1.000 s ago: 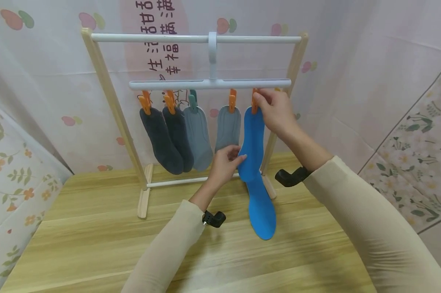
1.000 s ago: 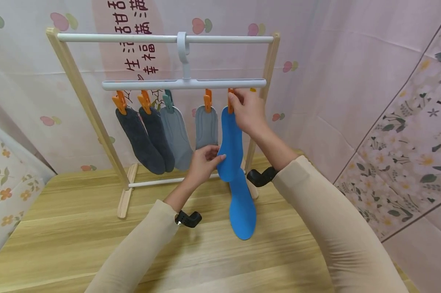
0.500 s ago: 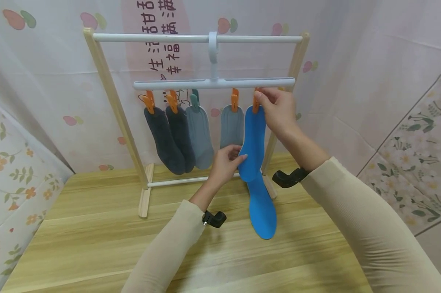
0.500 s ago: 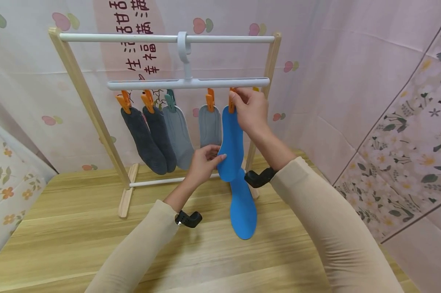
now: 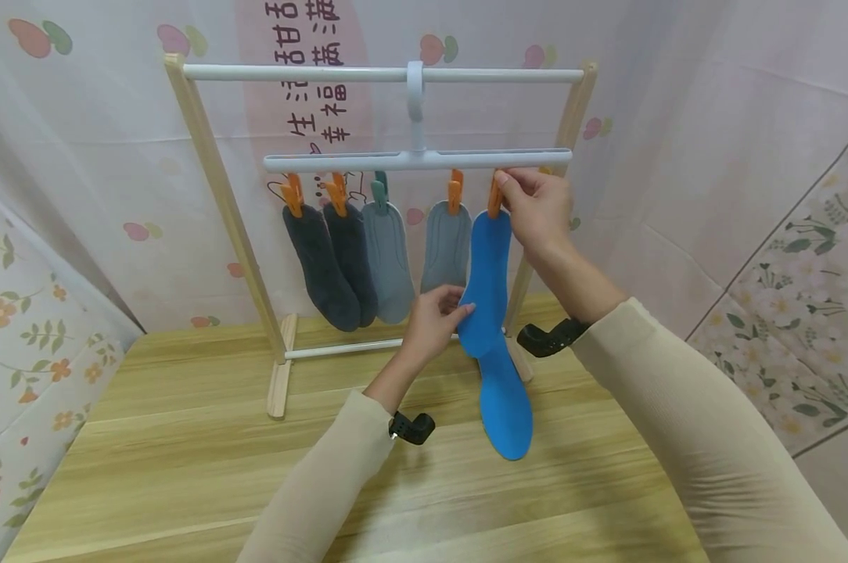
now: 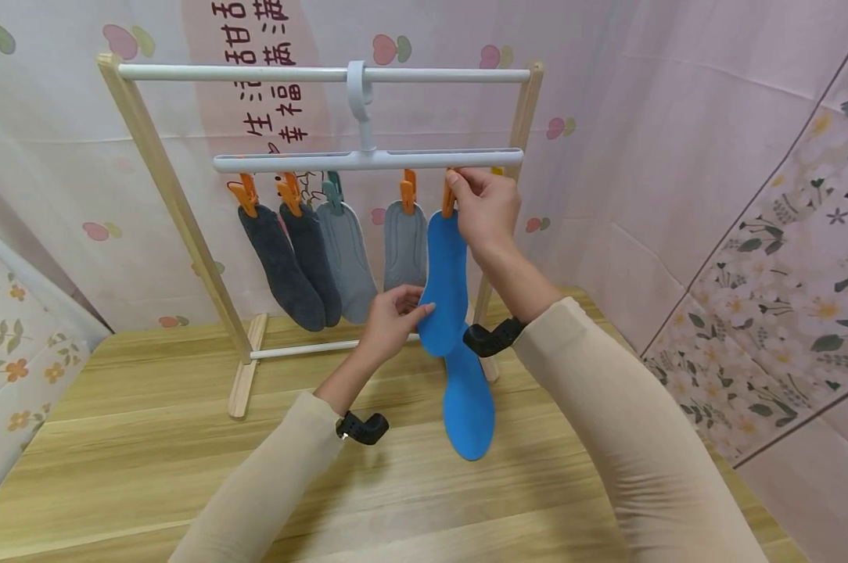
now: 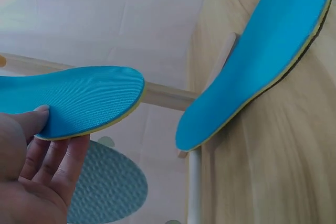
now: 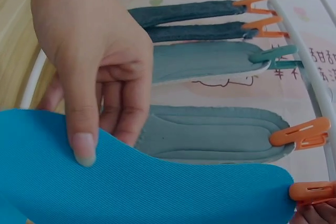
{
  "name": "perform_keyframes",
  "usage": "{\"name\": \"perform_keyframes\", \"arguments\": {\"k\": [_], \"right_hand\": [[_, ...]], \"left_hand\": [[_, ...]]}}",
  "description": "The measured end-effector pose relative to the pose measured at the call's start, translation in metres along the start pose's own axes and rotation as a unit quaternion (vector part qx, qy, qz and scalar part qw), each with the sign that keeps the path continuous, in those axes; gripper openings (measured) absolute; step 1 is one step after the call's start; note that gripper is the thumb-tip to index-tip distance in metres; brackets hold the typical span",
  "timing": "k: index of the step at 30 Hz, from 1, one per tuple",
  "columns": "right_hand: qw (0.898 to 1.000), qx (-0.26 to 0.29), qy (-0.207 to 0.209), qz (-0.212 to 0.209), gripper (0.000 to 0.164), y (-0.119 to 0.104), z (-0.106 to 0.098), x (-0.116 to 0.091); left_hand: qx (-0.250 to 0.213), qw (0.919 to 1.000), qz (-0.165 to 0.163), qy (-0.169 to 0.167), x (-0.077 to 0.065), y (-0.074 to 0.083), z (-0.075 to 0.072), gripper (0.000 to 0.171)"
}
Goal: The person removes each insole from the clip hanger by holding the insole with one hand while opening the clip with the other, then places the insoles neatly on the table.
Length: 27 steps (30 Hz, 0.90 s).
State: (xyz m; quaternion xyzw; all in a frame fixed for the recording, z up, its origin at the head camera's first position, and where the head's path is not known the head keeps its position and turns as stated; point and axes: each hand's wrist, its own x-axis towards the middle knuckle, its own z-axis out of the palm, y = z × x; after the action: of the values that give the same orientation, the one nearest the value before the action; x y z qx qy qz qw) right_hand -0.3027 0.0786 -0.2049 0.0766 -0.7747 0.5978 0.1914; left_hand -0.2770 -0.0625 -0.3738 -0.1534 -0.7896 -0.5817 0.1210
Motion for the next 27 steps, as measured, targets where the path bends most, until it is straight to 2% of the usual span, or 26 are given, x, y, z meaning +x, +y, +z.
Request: {"name": "perform_keyframes", "arguments": {"k": [4, 8, 12, 16, 21, 27], "right_hand": [[1.000, 0.012, 0.000, 0.002, 0.037, 0.000, 0.002, 0.001], [1.000, 0.019, -0.004, 0.005, 0.036, 0.002, 0.003, 0.001], [1.000, -0.002, -0.007, 0.018, 0.040, 0.002, 0.004, -0.001], [1.000, -0.006, -0.020, 0.011, 0.044, 0.006, 0.004, 0.000], [0.999, 0.005, -0.033, 0.002, 0.044, 0.011, 0.004, 0.003], [0.999, 0.007, -0.042, 0.010, 0.044, 0.010, 0.002, 0.003]], "left_hand": [[0.011, 0.9999, -0.002, -0.012, -0.006, -0.005, 0.001, 0.028], [0.010, 0.9994, -0.017, -0.030, -0.014, -0.011, 0.003, 0.029], [0.014, 0.9987, -0.027, -0.040, -0.025, -0.016, 0.003, 0.031], [0.027, 0.9982, -0.031, -0.043, -0.036, -0.022, 0.006, 0.033], [0.034, 0.9971, -0.048, -0.049, -0.048, -0.026, 0.011, 0.031], [0.023, 0.9947, -0.065, -0.076, -0.064, -0.027, 0.016, 0.027]]}}
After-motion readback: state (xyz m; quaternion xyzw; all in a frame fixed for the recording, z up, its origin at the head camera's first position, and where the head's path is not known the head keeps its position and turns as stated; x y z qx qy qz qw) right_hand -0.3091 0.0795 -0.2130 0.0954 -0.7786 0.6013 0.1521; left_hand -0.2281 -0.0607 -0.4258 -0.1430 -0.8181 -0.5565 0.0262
